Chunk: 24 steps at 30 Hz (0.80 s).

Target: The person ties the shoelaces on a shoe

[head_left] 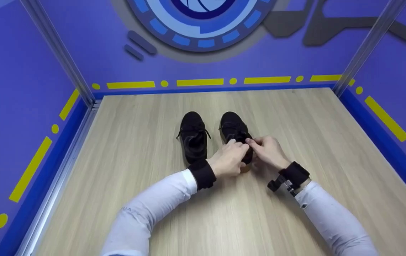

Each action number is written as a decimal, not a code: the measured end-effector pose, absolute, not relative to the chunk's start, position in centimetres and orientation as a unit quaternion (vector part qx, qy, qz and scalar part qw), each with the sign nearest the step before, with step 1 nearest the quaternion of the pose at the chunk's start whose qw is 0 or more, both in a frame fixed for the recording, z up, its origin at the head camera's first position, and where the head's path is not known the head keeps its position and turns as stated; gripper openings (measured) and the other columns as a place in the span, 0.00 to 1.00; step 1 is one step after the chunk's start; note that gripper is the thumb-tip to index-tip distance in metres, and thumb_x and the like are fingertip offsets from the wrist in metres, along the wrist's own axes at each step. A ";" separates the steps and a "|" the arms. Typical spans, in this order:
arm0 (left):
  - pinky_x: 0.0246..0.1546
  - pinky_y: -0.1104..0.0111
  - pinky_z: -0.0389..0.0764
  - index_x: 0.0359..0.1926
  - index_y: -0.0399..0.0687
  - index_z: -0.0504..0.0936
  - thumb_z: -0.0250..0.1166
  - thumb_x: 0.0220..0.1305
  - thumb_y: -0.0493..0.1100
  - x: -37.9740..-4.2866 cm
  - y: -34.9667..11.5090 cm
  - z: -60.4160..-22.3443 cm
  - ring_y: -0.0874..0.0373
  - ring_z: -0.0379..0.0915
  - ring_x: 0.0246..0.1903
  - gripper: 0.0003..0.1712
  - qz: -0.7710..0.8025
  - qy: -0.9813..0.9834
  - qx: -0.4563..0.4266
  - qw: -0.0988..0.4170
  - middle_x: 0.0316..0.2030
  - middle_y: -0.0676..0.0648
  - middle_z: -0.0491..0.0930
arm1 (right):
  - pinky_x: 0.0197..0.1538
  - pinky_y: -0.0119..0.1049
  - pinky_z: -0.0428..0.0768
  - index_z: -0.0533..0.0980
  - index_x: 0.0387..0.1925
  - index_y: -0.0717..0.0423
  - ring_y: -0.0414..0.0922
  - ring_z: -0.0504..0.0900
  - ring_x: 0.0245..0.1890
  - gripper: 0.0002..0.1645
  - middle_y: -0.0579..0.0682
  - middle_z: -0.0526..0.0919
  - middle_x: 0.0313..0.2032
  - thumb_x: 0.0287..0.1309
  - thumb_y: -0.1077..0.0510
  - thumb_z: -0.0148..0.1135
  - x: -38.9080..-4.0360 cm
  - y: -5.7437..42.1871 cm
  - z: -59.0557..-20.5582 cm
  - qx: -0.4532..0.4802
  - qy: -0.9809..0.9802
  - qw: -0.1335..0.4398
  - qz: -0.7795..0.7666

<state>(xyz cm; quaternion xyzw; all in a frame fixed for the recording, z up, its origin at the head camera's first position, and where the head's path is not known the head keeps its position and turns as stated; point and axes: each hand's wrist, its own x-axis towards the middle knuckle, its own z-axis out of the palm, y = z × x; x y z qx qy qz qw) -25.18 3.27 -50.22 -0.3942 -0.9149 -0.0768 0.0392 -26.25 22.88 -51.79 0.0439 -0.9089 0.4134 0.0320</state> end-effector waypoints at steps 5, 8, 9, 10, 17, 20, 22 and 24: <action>0.48 0.60 0.82 0.54 0.45 0.78 0.77 0.62 0.48 -25.1 3.0 -50.8 0.48 0.76 0.48 0.25 -0.079 -0.912 -0.395 0.080 0.49 0.46 0.82 | 0.32 0.34 0.78 0.91 0.38 0.56 0.42 0.83 0.23 0.24 0.49 0.88 0.25 0.73 0.41 0.63 -26.5 22.8 -52.0 0.039 -0.909 0.033 0.413; 0.51 0.61 0.80 0.53 0.44 0.78 0.77 0.62 0.48 -25.0 2.8 -51.0 0.48 0.76 0.48 0.24 -0.079 -0.908 -0.398 0.102 0.47 0.46 0.82 | 0.32 0.34 0.79 0.91 0.39 0.56 0.44 0.84 0.23 0.24 0.51 0.89 0.26 0.73 0.41 0.63 -26.6 22.8 -52.0 0.036 -0.908 0.030 0.416; 0.52 0.62 0.80 0.53 0.44 0.78 0.77 0.62 0.48 -25.0 2.8 -51.0 0.48 0.76 0.48 0.24 -0.078 -0.907 -0.400 0.109 0.47 0.46 0.82 | 0.32 0.34 0.79 0.91 0.39 0.56 0.44 0.85 0.24 0.24 0.51 0.89 0.27 0.73 0.41 0.63 -26.6 22.8 -52.0 0.036 -0.908 0.030 0.416; 0.53 0.62 0.79 0.52 0.44 0.78 0.77 0.62 0.48 -24.9 2.7 -51.0 0.48 0.76 0.48 0.23 -0.078 -0.906 -0.401 0.114 0.46 0.46 0.82 | 0.33 0.34 0.80 0.91 0.40 0.56 0.45 0.85 0.25 0.24 0.51 0.90 0.27 0.73 0.41 0.63 -26.6 22.8 -52.0 0.036 -0.908 0.029 0.416; 0.54 0.63 0.80 0.55 0.44 0.79 0.75 0.64 0.48 -24.4 1.8 -50.9 0.50 0.77 0.49 0.23 -0.092 -0.903 -0.397 0.135 0.46 0.47 0.83 | 0.43 0.38 0.82 0.90 0.47 0.56 0.45 0.87 0.33 0.25 0.49 0.91 0.33 0.73 0.40 0.63 -26.5 22.8 -51.8 0.046 -0.910 0.028 0.411; 0.55 0.64 0.81 0.54 0.44 0.81 0.73 0.66 0.46 -24.1 1.0 -50.5 0.51 0.78 0.51 0.20 -0.105 -0.894 -0.405 0.157 0.47 0.47 0.84 | 0.45 0.40 0.82 0.90 0.48 0.57 0.46 0.87 0.35 0.25 0.51 0.92 0.36 0.73 0.40 0.63 -26.4 22.9 -51.6 0.054 -0.911 0.027 0.408; 0.56 0.64 0.82 0.54 0.45 0.82 0.71 0.68 0.46 -23.8 0.3 -50.0 0.51 0.79 0.52 0.18 -0.115 -0.887 -0.410 0.175 0.48 0.48 0.85 | 0.46 0.39 0.82 0.89 0.49 0.57 0.46 0.87 0.37 0.25 0.52 0.92 0.38 0.73 0.41 0.63 -26.3 23.0 -51.5 0.060 -0.912 0.031 0.404; 0.56 0.63 0.82 0.56 0.45 0.83 0.70 0.69 0.46 -23.5 -0.5 -49.3 0.51 0.79 0.54 0.17 -0.128 -0.881 -0.413 0.192 0.50 0.48 0.86 | 0.46 0.37 0.82 0.89 0.50 0.58 0.46 0.87 0.38 0.24 0.53 0.92 0.40 0.73 0.42 0.64 -26.3 23.2 -51.2 0.064 -0.911 0.030 0.406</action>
